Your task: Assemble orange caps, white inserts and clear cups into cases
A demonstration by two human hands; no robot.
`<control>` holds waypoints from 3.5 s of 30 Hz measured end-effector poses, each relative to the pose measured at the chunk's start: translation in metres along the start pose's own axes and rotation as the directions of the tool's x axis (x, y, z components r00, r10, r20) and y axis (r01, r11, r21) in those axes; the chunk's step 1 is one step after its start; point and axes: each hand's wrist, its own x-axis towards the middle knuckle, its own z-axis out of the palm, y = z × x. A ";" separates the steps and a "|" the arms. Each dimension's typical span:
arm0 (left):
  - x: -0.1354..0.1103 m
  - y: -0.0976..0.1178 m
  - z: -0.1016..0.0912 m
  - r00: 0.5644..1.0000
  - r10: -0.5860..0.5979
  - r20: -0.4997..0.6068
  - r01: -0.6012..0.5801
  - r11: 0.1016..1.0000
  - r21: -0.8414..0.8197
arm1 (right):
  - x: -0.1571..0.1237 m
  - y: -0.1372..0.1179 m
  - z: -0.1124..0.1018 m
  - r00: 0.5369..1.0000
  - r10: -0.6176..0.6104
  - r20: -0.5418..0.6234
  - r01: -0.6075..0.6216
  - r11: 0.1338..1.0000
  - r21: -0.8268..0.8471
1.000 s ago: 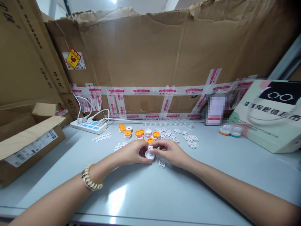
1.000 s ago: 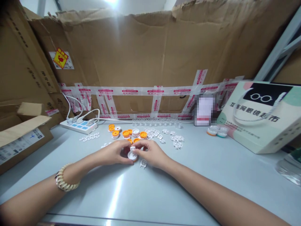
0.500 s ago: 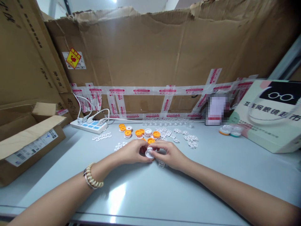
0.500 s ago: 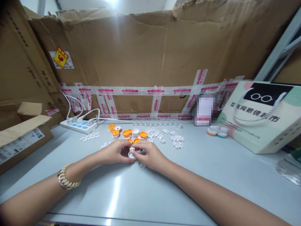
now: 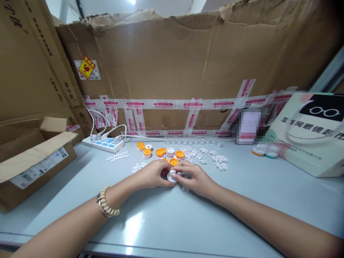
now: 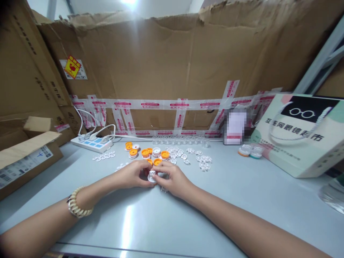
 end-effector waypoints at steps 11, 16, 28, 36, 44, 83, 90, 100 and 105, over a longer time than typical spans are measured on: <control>-0.002 0.003 0.003 0.999 -0.021 -0.045 0.023 0.999 0.041 | 0.003 -0.003 -0.029 0.959 0.279 0.052 -0.279 0.960 0.003; -0.001 0.004 0.001 0.998 -0.055 -0.022 0.056 0.998 0.036 | -0.004 -0.008 -0.035 0.938 0.275 0.211 -0.213 0.937 -0.277; -0.003 0.007 0.004 0.998 -0.042 -0.043 0.044 0.999 0.030 | 0.011 0.048 -0.075 0.951 0.278 -0.137 -0.310 0.871 -0.381; -0.003 0.004 0.004 0.998 -0.038 -0.045 0.039 0.999 0.023 | 0.008 0.117 -0.150 0.700 0.301 -0.647 -0.583 0.765 -0.275; -0.002 0.007 0.002 0.999 -0.032 -0.038 0.034 0.998 0.052 | 0.006 0.147 -0.137 0.661 0.316 -0.680 -0.567 0.805 -0.176; 0.000 -0.008 0.011 0.991 -0.102 -0.084 0.093 0.990 -0.108 | 0.005 -0.001 -0.006 0.997 0.064 0.052 -0.070 0.989 0.133; 0.002 -0.002 0.011 0.980 -0.200 -0.023 0.165 0.866 -0.472 | 0.007 0.001 -0.008 0.990 0.141 -0.006 -0.135 0.957 0.258; -0.004 0.026 -0.006 0.978 -0.206 -0.019 0.090 0.505 -0.858 | 0.014 -0.040 -0.040 0.976 0.202 -0.078 -0.149 0.888 0.435; -0.007 0.037 -0.008 0.980 -0.186 -0.072 0.023 0.468 -0.884 | 0.015 -0.050 -0.039 0.980 0.153 -0.126 -0.071 0.863 0.500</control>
